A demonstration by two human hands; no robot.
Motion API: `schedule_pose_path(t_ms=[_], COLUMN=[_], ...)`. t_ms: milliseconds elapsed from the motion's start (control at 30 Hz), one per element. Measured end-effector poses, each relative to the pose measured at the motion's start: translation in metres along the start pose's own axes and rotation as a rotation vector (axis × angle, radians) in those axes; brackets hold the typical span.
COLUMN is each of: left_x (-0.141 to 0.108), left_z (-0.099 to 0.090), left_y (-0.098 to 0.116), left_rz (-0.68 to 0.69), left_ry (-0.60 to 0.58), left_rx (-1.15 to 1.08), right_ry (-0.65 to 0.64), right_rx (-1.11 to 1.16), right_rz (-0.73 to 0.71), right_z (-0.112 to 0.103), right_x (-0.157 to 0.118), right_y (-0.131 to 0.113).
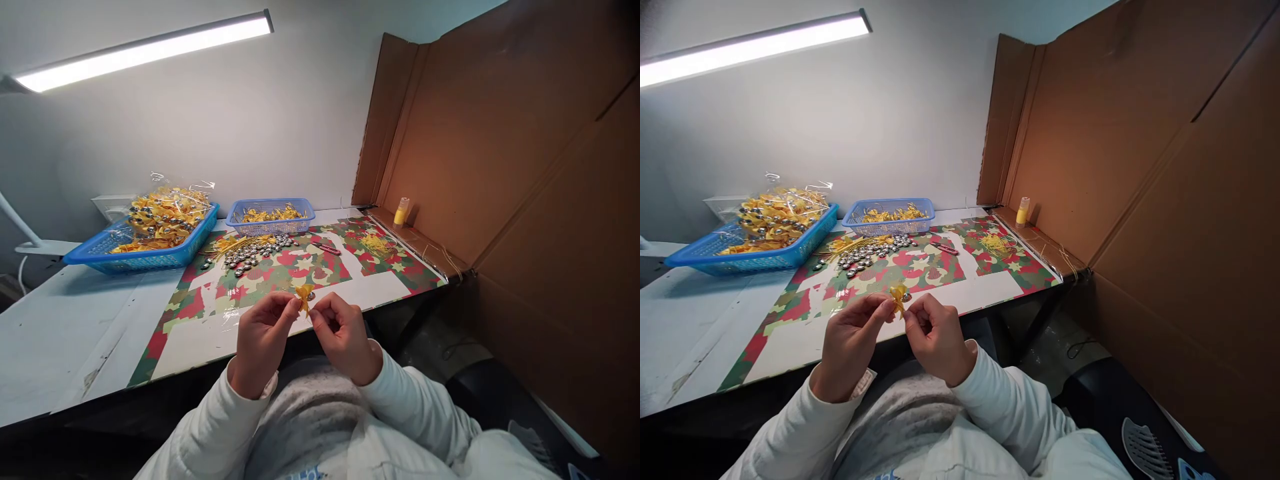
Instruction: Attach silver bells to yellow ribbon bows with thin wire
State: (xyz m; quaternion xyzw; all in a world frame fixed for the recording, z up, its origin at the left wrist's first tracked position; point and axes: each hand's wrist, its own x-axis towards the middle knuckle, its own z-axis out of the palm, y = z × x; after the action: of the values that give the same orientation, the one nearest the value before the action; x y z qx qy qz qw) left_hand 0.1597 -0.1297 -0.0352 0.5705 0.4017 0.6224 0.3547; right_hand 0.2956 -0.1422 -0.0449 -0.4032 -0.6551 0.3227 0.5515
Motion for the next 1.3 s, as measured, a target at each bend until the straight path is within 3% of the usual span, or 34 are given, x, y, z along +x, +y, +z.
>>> schedule_pose_path(t_ms=[633,1300], left_x=[-0.001,-0.008], left_z=[0.001,0.002], left_y=[0.005,-0.005], left_rz=[-0.058,0.119], left_ry=[-0.03,0.027], left_rx=[-0.041,0.092], right_ry=[-0.016,-0.023], right_rx=[0.048,0.109], right_rz=[0.017,0.072], right_z=[0.0,0.002], right_x=[0.0,0.002], right_y=[0.0,-0.001])
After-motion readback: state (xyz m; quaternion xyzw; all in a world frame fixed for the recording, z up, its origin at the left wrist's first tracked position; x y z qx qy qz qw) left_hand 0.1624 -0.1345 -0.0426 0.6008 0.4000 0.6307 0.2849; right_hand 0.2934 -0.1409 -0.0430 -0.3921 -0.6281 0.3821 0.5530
